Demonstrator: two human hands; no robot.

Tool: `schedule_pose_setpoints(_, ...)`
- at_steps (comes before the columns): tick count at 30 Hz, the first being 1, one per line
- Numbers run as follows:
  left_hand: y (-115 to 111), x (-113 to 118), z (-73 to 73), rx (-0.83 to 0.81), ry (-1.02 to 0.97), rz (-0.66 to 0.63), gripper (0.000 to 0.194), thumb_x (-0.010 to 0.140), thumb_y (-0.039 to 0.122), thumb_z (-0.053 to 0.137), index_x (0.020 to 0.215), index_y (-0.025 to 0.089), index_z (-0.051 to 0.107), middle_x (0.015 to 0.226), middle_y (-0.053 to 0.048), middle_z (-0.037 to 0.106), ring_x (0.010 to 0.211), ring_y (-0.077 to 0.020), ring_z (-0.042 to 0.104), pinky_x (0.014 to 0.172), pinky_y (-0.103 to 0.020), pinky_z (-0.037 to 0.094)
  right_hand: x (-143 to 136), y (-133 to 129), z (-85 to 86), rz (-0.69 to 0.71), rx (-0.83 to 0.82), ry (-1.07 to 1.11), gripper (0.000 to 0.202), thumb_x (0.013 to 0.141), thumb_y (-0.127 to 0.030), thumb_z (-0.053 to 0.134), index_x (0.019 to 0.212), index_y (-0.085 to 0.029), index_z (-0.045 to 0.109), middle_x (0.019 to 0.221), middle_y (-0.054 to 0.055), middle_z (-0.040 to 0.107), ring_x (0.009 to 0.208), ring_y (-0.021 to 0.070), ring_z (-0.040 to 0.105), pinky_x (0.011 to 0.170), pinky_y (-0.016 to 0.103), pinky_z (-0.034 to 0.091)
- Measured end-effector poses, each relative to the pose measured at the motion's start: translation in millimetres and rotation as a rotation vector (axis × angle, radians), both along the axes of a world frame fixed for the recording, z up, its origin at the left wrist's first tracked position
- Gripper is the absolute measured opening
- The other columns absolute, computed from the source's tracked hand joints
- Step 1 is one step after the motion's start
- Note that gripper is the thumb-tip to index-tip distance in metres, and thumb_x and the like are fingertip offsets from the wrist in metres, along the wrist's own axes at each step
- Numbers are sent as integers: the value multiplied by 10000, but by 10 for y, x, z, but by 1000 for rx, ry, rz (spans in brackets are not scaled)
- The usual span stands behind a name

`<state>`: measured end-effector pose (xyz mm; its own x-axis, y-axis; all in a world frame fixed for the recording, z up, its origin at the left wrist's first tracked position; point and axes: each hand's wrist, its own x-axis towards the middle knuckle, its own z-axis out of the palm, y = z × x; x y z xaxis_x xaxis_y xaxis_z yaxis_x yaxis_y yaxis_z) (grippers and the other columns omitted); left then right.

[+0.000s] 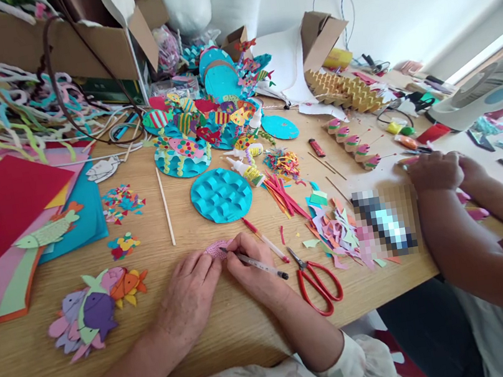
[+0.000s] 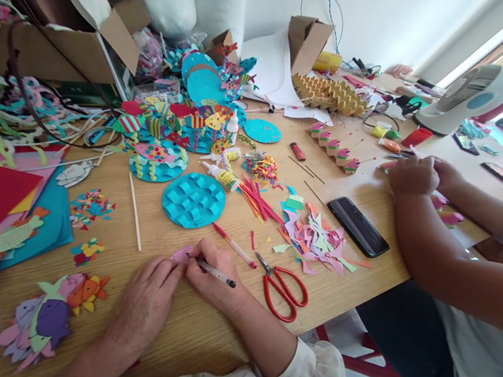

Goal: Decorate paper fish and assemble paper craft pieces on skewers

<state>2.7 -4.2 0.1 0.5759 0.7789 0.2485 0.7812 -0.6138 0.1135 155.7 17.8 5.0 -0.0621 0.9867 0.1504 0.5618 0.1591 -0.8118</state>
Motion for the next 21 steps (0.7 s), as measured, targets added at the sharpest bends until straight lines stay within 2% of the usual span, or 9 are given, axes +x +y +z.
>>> schedule_pose_setpoints(9,-3,-5,-37,9,-15,-7,371,796,-2,394,1113,81,570,997,-114,594,976,-256,499,852,-407,467,5,-9,34,27,-11,4,46,683,-180,458,650,-212,454,528,-55,457,478,100,433,499,219,333)
schedule_pose_setpoints(17,4,-2,-12,18,-10,-6,349,806,-2,370,1044,102,602,982,-106,600,960,-247,512,828,-393,476,14,-10,-2,-4,-49,97,33,688,-188,447,670,-209,466,557,-50,471,473,98,428,474,218,318)
schedule_pose_setpoints(21,3,-8,-31,19,-2,-1,357,803,0,381,1080,91,588,986,-108,598,960,-248,509,834,-392,474,9,-6,32,13,-35,55,39,680,-181,453,654,-208,463,555,-48,470,478,97,424,479,217,316)
